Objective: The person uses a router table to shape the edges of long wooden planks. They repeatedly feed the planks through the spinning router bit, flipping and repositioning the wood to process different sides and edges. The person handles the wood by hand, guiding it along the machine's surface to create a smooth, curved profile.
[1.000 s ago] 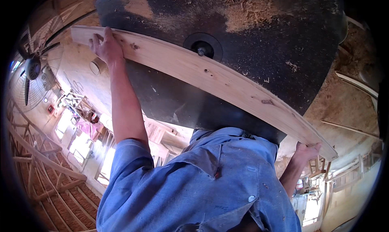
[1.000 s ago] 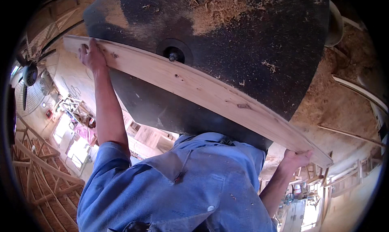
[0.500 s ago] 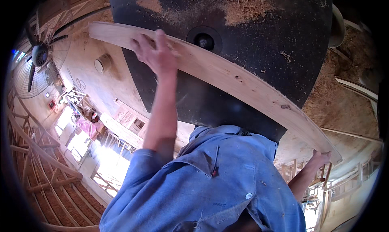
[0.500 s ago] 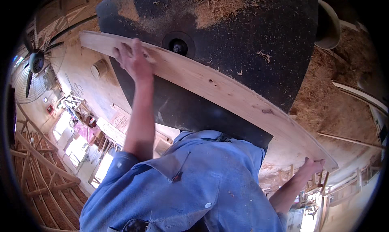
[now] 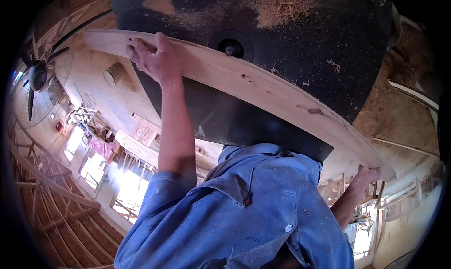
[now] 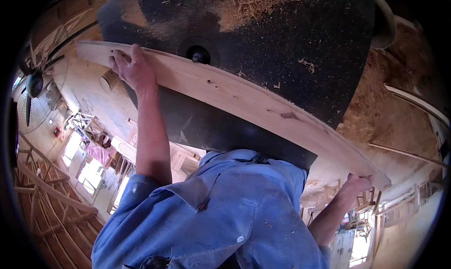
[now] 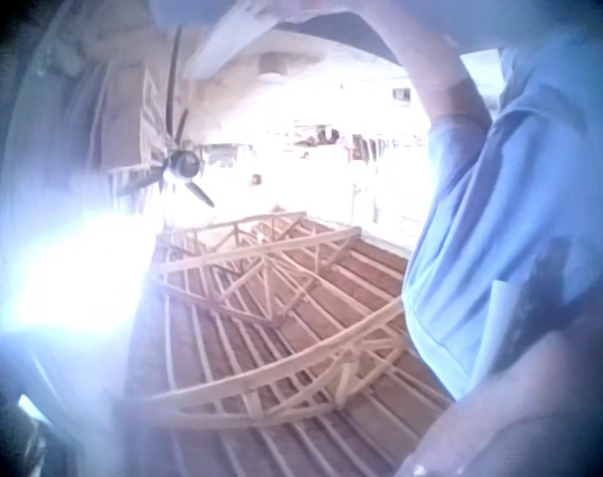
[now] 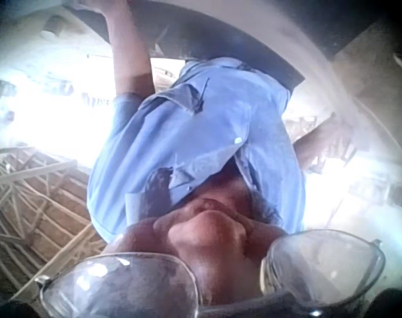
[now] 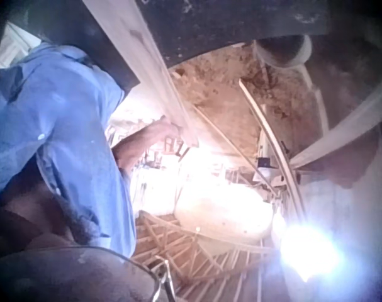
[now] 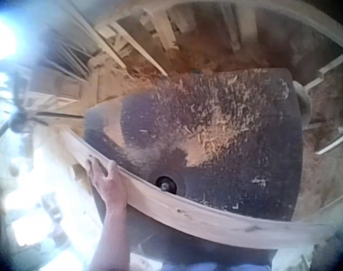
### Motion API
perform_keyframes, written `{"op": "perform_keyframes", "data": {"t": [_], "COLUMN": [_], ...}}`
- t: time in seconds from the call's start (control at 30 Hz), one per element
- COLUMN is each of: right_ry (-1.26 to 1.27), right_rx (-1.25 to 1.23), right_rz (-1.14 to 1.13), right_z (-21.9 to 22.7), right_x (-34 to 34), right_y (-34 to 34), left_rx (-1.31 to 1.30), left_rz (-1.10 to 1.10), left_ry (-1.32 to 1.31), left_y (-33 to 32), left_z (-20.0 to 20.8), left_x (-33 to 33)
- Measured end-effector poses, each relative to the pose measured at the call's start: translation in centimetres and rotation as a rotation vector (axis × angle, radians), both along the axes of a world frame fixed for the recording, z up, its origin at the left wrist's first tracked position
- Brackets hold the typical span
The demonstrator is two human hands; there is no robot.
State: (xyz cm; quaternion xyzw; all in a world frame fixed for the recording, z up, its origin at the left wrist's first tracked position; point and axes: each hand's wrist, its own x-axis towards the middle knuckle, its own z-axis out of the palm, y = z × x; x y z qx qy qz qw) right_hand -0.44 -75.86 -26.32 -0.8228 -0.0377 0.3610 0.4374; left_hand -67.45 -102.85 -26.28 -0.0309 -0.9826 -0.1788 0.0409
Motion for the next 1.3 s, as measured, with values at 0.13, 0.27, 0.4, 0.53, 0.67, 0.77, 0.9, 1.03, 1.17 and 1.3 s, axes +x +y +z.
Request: {"op": "perform_keyframes", "data": {"t": [0.13, 0.27, 0.4, 0.53, 0.67, 0.77, 0.9, 1.03, 1.17, 1.3], "right_ry": [-0.004, -0.032, -0.009, 0.094, 0.147, 0.118, 0.087, 0.043, 0.017, 0.044], "right_rx": [-0.002, -0.012, -0.013, 0.008, 0.023, 0.01, -0.019, -0.002, -0.008, -0.014], "right_rz": [0.058, 0.019, 0.002, 0.065, 0.034, 0.044, 0.025, 0.036, 0.011, -0.016], "right_z": [0.1, 0.9, 1.7, 0.4, -0.1, 0.2, 0.8, 0.9, 1.1, 1.4], "right_x": [-2.4, -5.7, -8.1, -4.3, -4.1, -5.2, -8.0, -9.4, -9.9, -11.3], "right_y": [-0.6, -0.9, -1.4, -1.2, -1.2, -1.5, -1.5, -1.9, -1.6, -1.6], "left_rx": [0.055, 0.052, 0.06, 0.08, 0.057, 0.113, 0.066, 0.056, 0.064, 0.098], "left_rz": [0.018, 0.005, 0.006, -0.006, -0.006, 0.005, 0.019, 0.032, 0.045, 0.058], "left_ry": [-0.006, 0.0, -0.011, 0.001, 0.014, 0.005, 0.004, -0.018, -0.014, -0.008], "left_y": [-0.9, -1.4, -1.4, -2.8, -4.0, -3.8, -4.0, -4.4, -4.7, -4.8], "left_z": [0.0, -0.1, 0.2, -0.4, -0.9, -0.7, -0.3, 0.0, -0.2, -0.2], "left_x": [-2.0, -3.2, -3.5, -4.1, -5.4, -5.7, -6.3, -7.4, -7.0, -7.1]}}
